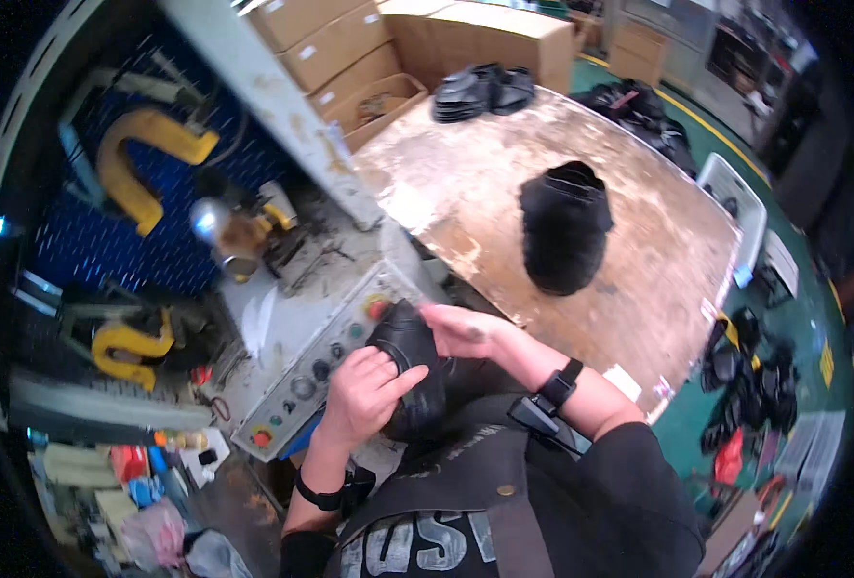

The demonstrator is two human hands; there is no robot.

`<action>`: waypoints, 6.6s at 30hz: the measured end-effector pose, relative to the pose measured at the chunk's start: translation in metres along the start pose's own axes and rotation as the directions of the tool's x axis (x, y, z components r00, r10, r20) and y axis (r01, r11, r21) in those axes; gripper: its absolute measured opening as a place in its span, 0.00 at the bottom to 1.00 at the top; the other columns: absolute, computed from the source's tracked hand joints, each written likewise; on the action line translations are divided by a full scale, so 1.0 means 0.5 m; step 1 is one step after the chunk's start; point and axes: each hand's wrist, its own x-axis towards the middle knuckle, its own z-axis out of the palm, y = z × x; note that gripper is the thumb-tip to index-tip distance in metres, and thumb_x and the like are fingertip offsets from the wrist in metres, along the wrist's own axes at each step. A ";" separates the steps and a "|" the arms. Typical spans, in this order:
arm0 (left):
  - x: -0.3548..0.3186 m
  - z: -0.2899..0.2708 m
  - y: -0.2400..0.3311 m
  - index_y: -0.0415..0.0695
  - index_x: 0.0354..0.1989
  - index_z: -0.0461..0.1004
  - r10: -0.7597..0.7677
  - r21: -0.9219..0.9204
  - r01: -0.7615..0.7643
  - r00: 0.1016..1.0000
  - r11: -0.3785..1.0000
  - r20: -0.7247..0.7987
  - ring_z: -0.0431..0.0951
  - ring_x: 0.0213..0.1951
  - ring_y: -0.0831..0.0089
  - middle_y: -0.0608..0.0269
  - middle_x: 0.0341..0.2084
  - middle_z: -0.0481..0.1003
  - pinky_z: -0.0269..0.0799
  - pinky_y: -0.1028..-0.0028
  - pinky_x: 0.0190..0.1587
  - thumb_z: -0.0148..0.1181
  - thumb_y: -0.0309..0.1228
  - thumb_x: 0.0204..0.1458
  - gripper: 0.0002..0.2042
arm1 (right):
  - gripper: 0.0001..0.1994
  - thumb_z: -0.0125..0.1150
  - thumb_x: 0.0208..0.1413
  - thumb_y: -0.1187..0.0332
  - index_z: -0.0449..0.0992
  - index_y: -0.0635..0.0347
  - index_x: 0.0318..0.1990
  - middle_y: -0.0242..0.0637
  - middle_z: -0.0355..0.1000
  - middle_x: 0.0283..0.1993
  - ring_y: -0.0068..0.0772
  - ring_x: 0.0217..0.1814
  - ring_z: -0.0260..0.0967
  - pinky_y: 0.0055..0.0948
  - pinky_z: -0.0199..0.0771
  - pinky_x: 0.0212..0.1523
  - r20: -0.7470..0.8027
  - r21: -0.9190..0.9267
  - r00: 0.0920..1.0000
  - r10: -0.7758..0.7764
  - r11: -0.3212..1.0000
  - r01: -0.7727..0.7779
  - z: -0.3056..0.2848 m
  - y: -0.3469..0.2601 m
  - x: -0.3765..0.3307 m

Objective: Shaping shoes by placing them onto a lasting machine mold and activating the compression guard.

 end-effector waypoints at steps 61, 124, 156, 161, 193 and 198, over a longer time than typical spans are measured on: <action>-1.729 -0.188 0.703 0.52 0.34 0.79 -0.680 0.660 0.430 -0.713 -0.616 -0.170 0.63 0.56 0.67 0.65 0.43 0.72 0.59 0.62 0.54 0.50 0.30 0.46 0.10 | 0.05 0.58 0.51 0.76 0.77 0.71 0.31 0.48 0.71 0.25 0.34 0.15 0.66 0.26 0.66 0.14 0.713 -0.053 0.481 0.511 0.722 -0.690 0.940 0.748 0.286; 0.067 -0.333 -0.440 0.40 0.44 0.73 -0.424 -0.322 0.319 0.837 0.891 -0.345 0.68 0.52 0.66 0.57 0.44 0.73 0.58 0.71 0.56 0.39 0.39 0.61 0.18 | 0.24 0.50 0.57 0.51 0.67 0.59 0.54 0.37 0.67 0.55 0.34 0.58 0.64 0.37 0.59 0.61 -0.383 0.008 0.902 -0.197 0.976 0.216 0.102 0.034 0.266; -0.376 -0.009 -0.303 0.37 0.37 0.75 -0.853 -0.598 0.611 0.323 0.519 -0.410 0.76 0.37 0.67 0.56 0.35 0.76 0.69 0.74 0.42 0.48 0.28 0.57 0.09 | 0.22 0.54 0.53 0.56 0.71 0.66 0.48 0.42 0.73 0.44 0.33 0.43 0.71 0.29 0.70 0.43 -0.305 -0.897 0.320 -0.897 0.383 0.219 -0.248 0.009 0.630; -0.449 -0.016 -0.307 0.35 0.41 0.72 -0.960 -0.814 0.508 0.150 0.281 -0.237 0.74 0.40 0.77 0.61 0.36 0.76 0.67 0.76 0.45 0.43 0.30 0.60 0.13 | 0.22 0.54 0.53 0.55 0.71 0.65 0.48 0.42 0.73 0.44 0.34 0.43 0.71 0.30 0.71 0.43 -0.332 -0.880 0.373 -0.866 0.427 0.209 -0.219 -0.051 0.757; -0.427 -0.107 -0.098 0.46 0.30 0.69 -0.443 0.265 0.397 0.886 0.879 0.141 0.70 0.37 0.67 0.64 0.25 0.65 0.68 0.68 0.38 0.51 0.29 0.41 0.06 | 0.26 0.48 0.57 0.51 0.64 0.61 0.56 0.39 0.70 0.50 0.29 0.48 0.70 0.30 0.70 0.50 -0.001 -0.264 0.899 0.438 0.867 -0.422 0.051 0.186 0.353; -0.297 -0.037 -0.066 0.46 0.45 0.73 -0.308 0.188 0.334 0.939 0.924 -0.154 0.70 0.47 0.60 0.58 0.39 0.70 0.67 0.65 0.45 0.56 0.28 0.40 0.19 | 0.14 0.57 0.55 0.67 0.70 0.61 0.47 0.35 0.74 0.43 0.26 0.42 0.73 0.27 0.73 0.45 -0.196 -0.128 0.977 0.078 0.986 -0.104 0.041 0.126 0.194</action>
